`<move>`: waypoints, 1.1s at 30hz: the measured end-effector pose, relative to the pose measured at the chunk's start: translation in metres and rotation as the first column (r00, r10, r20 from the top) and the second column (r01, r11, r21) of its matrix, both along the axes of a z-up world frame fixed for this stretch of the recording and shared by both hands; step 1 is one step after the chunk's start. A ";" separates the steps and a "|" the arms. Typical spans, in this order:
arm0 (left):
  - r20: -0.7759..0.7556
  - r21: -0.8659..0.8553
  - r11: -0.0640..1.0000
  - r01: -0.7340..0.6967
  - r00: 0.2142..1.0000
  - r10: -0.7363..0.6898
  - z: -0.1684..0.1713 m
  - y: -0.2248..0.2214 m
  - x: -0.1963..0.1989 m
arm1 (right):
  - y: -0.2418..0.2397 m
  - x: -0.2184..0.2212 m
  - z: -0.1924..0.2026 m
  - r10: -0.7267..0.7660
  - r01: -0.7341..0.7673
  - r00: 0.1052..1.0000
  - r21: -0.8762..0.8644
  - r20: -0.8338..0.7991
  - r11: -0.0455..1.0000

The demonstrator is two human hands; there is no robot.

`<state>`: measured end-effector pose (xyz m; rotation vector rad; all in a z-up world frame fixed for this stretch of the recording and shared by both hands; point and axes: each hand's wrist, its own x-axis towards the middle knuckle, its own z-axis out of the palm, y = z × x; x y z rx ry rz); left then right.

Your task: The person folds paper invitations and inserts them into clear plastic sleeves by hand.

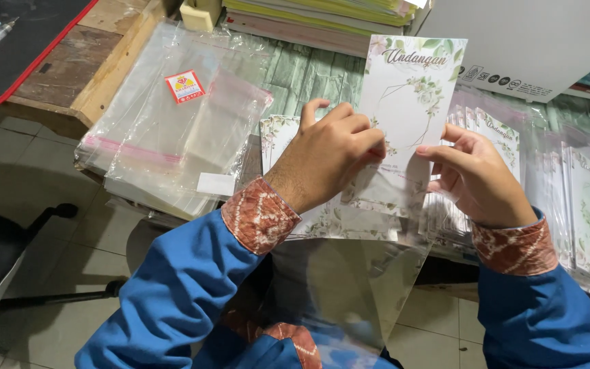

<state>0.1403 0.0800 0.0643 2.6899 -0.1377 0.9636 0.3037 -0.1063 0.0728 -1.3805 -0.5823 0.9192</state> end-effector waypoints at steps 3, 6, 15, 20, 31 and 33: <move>0.029 -0.007 1.000 -0.014 0.999 0.014 0.001 -0.002 0.002 | 0.001 0.009 -0.012 0.045 -0.044 0.994 0.007 -0.095 0.999; 0.042 -0.019 1.000 -0.023 0.999 0.024 0.004 -0.005 0.001 | -0.002 0.020 -0.032 0.080 -0.079 0.990 0.017 -0.120 0.997; -0.066 -0.035 0.999 -0.024 0.998 0.022 0.000 -0.001 -0.002 | -0.007 0.014 0.007 -0.125 0.125 0.980 0.005 0.156 0.992; -0.117 0.074 0.996 -0.039 0.992 0.047 -0.017 -0.003 0.007 | -0.005 0.010 0.018 -0.340 0.332 0.916 0.076 0.213 0.940; -0.051 0.269 0.959 -0.091 0.993 0.109 -0.028 0.000 0.011 | 0.001 0.009 0.001 -0.329 0.319 0.934 0.089 0.141 0.944; -0.040 0.259 0.962 -0.083 0.995 0.097 -0.028 0.001 0.013 | 0.002 0.005 0.001 -0.320 0.313 0.945 0.091 0.073 0.945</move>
